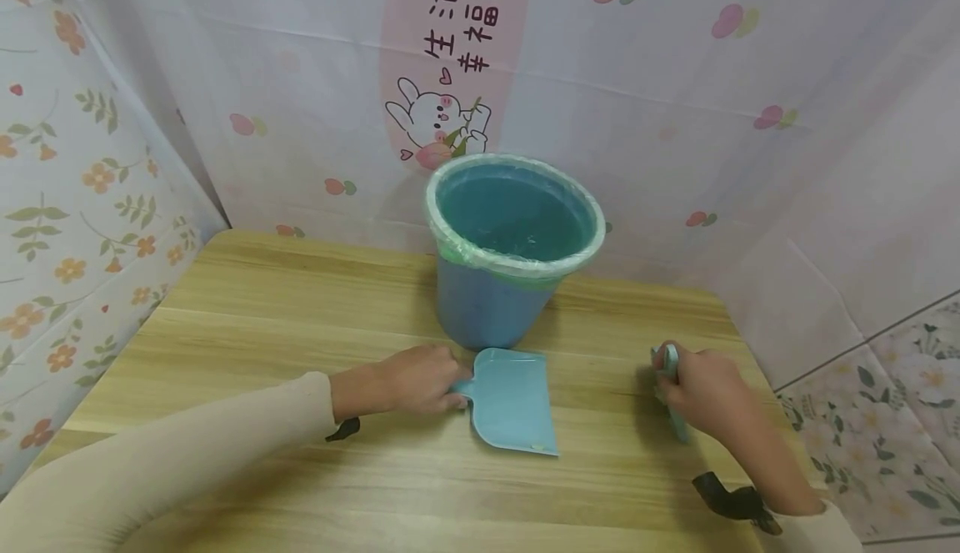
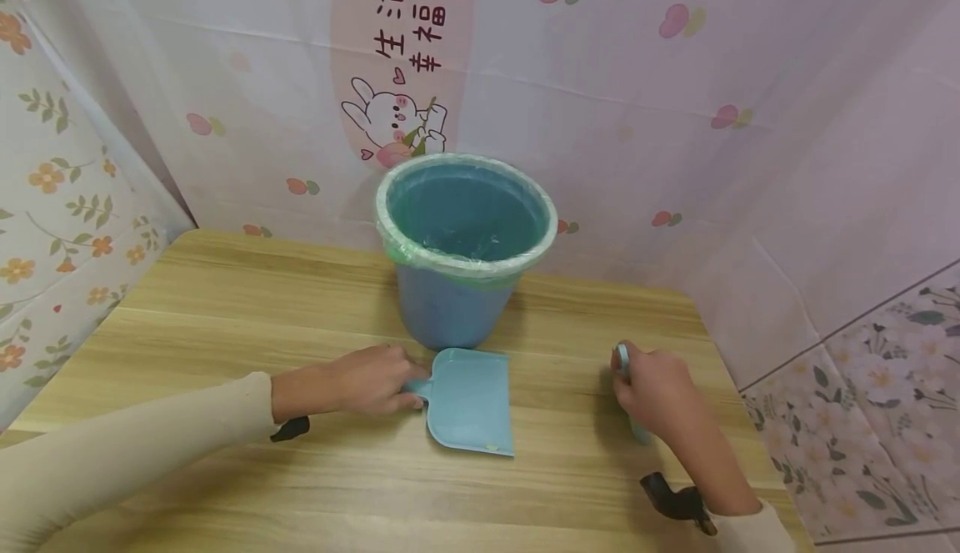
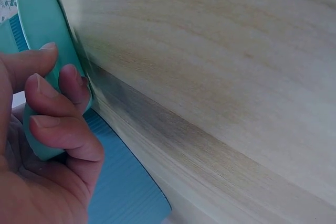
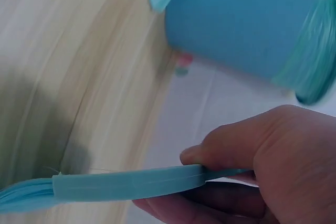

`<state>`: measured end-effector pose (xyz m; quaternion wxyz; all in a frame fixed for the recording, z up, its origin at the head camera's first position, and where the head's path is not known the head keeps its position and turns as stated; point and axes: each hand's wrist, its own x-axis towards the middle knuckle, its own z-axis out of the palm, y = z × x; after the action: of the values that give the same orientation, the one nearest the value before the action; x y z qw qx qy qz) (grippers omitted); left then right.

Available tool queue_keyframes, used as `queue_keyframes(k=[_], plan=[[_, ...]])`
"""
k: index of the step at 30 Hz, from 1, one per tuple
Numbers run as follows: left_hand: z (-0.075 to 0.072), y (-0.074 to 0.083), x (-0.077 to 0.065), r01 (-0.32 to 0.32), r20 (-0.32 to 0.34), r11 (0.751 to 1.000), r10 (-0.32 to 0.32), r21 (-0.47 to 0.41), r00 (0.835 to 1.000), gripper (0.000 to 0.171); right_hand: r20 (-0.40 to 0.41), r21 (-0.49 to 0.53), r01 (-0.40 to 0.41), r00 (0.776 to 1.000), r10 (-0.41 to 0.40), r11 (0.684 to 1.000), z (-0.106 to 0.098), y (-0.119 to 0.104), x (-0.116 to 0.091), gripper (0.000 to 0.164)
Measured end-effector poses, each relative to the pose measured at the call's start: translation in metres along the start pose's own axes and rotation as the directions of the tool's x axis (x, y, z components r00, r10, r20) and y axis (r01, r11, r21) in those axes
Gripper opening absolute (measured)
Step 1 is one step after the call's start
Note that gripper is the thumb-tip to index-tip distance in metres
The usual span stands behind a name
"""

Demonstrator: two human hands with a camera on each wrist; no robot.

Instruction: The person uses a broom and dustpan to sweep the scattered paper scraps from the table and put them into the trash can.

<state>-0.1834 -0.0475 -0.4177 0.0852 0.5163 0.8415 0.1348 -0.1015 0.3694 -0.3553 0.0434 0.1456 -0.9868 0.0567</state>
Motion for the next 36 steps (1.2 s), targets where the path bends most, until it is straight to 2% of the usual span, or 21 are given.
queue_keyframes(k=[7, 14, 18, 24, 27, 36], plan=[[0.000, 0.000, 0.000, 0.009, 0.004, 1.000, -0.009, 0.007, 1.000, 0.026, -0.086, 0.048, 0.037, 0.996, -0.033, 0.998, 0.001, -0.029, 0.015, 0.005], [0.000, 0.000, -0.001, 0.015, 0.003, 0.999, -0.015, 0.033, 1.000, 0.025, -0.113, 0.083, 0.053, 0.993, -0.044, 0.995, -0.001, -0.046, 0.020, 0.008], [0.000, 0.000, 0.000, 0.018, 0.009, 0.999, -0.018, 0.037, 1.000, 0.026, -0.117, 0.068, 0.025, 0.993, -0.017, 0.997, -0.005, -0.052, 0.017, 0.007], [-0.001, 0.002, 0.000, 0.020, 0.020, 0.998, -0.021, 0.058, 1.000, 0.025, -0.093, 0.009, -0.077, 0.993, 0.077, 0.997, -0.004, -0.060, 0.011, 0.024], [-0.002, 0.002, 0.000, 0.021, 0.026, 0.998, -0.022, 0.059, 0.999, 0.025, -0.077, 0.020, -0.124, 0.989, 0.126, 0.992, 0.002, -0.063, 0.013, 0.022], [-0.002, 0.001, 0.000, 0.010, 0.026, 0.999, -0.012, 0.049, 1.000, 0.024, -0.185, 0.094, -0.135, 0.971, 0.150, 0.986, 0.014, -0.062, 0.031, 0.020]])
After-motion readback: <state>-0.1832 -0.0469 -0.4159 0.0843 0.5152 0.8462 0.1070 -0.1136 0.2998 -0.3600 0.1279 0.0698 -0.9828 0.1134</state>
